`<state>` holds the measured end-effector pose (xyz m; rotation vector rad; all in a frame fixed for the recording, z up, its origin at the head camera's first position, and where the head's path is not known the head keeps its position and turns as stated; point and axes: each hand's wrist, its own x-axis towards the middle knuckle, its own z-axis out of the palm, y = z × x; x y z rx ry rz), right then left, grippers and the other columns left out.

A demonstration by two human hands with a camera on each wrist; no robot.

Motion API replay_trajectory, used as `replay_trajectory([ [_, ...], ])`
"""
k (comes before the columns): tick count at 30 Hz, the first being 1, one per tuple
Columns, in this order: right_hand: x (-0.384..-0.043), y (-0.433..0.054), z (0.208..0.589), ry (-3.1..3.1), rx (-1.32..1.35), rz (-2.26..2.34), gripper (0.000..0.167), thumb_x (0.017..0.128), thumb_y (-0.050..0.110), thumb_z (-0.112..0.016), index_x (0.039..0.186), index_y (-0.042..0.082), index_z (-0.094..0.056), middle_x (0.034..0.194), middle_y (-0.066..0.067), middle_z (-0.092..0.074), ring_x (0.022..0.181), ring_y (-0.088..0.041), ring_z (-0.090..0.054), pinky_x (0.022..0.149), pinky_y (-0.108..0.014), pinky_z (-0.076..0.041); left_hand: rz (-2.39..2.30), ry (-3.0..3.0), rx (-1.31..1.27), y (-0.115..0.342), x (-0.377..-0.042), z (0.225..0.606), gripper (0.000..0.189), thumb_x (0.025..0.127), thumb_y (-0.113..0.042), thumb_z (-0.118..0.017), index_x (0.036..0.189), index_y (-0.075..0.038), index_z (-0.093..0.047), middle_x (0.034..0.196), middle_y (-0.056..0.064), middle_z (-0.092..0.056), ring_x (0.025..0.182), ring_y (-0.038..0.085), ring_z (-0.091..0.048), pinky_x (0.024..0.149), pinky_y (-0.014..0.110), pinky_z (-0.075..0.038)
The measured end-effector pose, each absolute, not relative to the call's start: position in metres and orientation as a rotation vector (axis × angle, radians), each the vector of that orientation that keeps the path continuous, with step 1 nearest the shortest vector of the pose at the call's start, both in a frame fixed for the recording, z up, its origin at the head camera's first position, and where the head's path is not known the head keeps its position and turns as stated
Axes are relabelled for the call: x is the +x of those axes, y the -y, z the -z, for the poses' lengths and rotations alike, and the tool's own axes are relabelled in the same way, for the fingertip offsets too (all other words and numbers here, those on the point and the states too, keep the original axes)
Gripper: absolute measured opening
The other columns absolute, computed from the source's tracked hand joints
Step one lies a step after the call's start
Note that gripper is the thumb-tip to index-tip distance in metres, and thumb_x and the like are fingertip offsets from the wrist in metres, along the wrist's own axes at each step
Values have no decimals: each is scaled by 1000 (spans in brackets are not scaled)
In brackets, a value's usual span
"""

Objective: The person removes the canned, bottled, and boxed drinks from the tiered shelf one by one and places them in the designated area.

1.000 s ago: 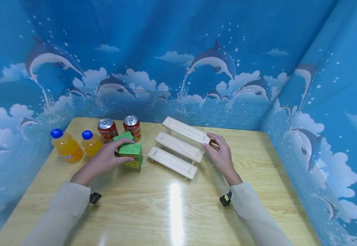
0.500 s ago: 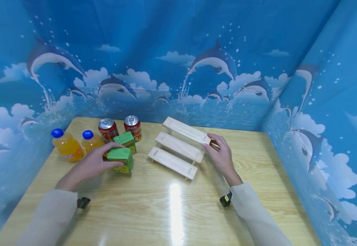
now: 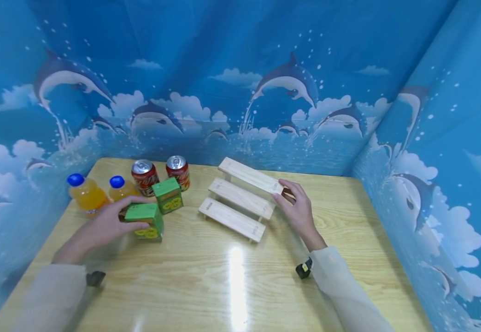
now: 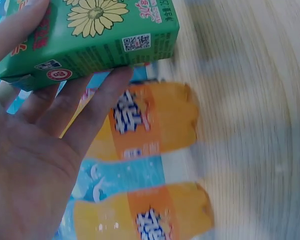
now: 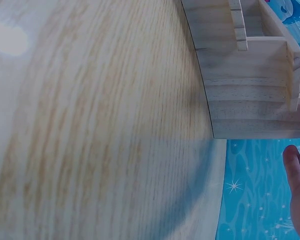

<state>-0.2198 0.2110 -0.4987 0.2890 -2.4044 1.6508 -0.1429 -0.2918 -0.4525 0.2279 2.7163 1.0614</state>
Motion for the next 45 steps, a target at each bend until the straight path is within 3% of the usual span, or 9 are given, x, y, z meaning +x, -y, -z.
replay_trajectory([
  [8, -220, -211, 498, 2407, 298, -1637, 53, 103, 21, -79, 150, 4, -62, 149, -14, -60, 135, -36, -63, 117, -43, -55, -979, -2733, 184, 312, -136, 449, 68, 97, -55, -80, 151, -19, -57, 132, 19, -69, 104, 30, -66, 79, 39, -56],
  [17, -219, -210, 499, 2413, 299, -1609, 52, 103, 20, -78, 151, 8, -62, 150, -14, -60, 135, -38, -63, 116, -40, -55, -954, -2769, 198, 330, -127, 449, 61, 98, -47, -81, 146, -15, -61, 130, 18, -69, 106, 30, -67, 80, 37, -54],
  [25, -221, -211, 500, 2398, 294, -1643, 51, 103, 18, -79, 150, 7, -63, 149, -14, -60, 135, -35, -63, 117, -43, -55, -915, -2820, 207, 349, -120, 450, 62, 97, -41, -85, 145, -10, -60, 128, 24, -71, 107, 37, -70, 80, 45, -60],
  [28, -222, -211, 500, 2390, 291, -1656, 51, 102, 17, -79, 149, 5, -63, 149, -14, -60, 134, -35, -63, 118, -44, -54, -913, -2829, 213, 355, -119, 451, 60, 96, -36, -86, 143, -8, -61, 126, 22, -71, 105, 34, -70, 79, 39, -57],
  [35, -223, -210, 500, 2394, 292, -1652, 52, 102, 18, -80, 150, 3, -63, 149, -14, -61, 134, -34, -63, 118, -46, -54, -881, -2814, 200, 366, -119, 449, 58, 96, -30, -86, 139, -2, -59, 121, 23, -70, 101, 34, -68, 76, 37, -55],
  [45, -222, -210, 500, 2400, 274, -1640, 52, 102, 18, -80, 150, 6, -63, 149, -12, -61, 133, -31, -64, 116, -39, -56, -851, -2854, 186, 378, -114, 453, 58, 95, -26, -87, 133, 5, -56, 117, 22, -68, 96, 23, -65, 71, 26, -54],
])
